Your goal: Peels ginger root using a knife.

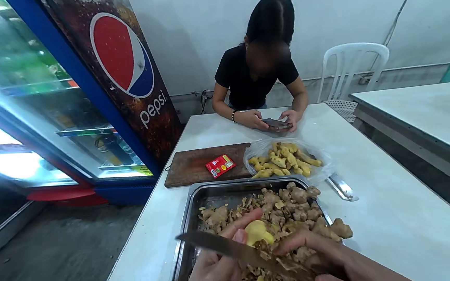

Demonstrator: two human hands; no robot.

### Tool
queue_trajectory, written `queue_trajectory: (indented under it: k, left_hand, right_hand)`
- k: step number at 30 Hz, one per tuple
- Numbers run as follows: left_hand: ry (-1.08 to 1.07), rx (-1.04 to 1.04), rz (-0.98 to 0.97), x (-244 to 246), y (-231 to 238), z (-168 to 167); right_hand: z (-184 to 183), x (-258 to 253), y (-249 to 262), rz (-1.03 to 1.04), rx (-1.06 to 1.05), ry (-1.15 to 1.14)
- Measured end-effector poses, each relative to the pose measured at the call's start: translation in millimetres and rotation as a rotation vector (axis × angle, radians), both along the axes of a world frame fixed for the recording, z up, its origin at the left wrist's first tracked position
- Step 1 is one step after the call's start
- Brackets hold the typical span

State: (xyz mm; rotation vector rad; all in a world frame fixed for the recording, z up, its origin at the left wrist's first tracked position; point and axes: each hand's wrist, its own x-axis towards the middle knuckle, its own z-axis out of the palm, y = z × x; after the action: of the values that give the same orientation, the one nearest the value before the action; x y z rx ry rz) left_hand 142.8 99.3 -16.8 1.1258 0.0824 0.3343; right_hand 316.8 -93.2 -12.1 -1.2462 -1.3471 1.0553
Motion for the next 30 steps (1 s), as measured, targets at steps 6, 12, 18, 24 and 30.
queue_trajectory:
  k: [6,12,18,24,30]
  left_hand:
    - [-0.044,-0.120,-0.045,4,-2,-5]
    - [-0.086,-0.204,0.074,0,-7,-2]
    - [0.019,-0.066,0.013,-1,0,1]
    - [-0.021,-0.284,-0.100,-2,1,-3]
    - [-0.103,-0.408,0.069,-4,-11,0]
  right_hand:
    - [6,-1,1,-0.099,0.055,-0.147]
    - [0,-16,5,-0.229,0.155,-0.137]
    - [2,0,-1,-0.070,0.101,-0.122]
    - [0,1,0,-0.114,0.138,-0.172]
    - [-6,-14,6,-0.290,0.233,-0.181]
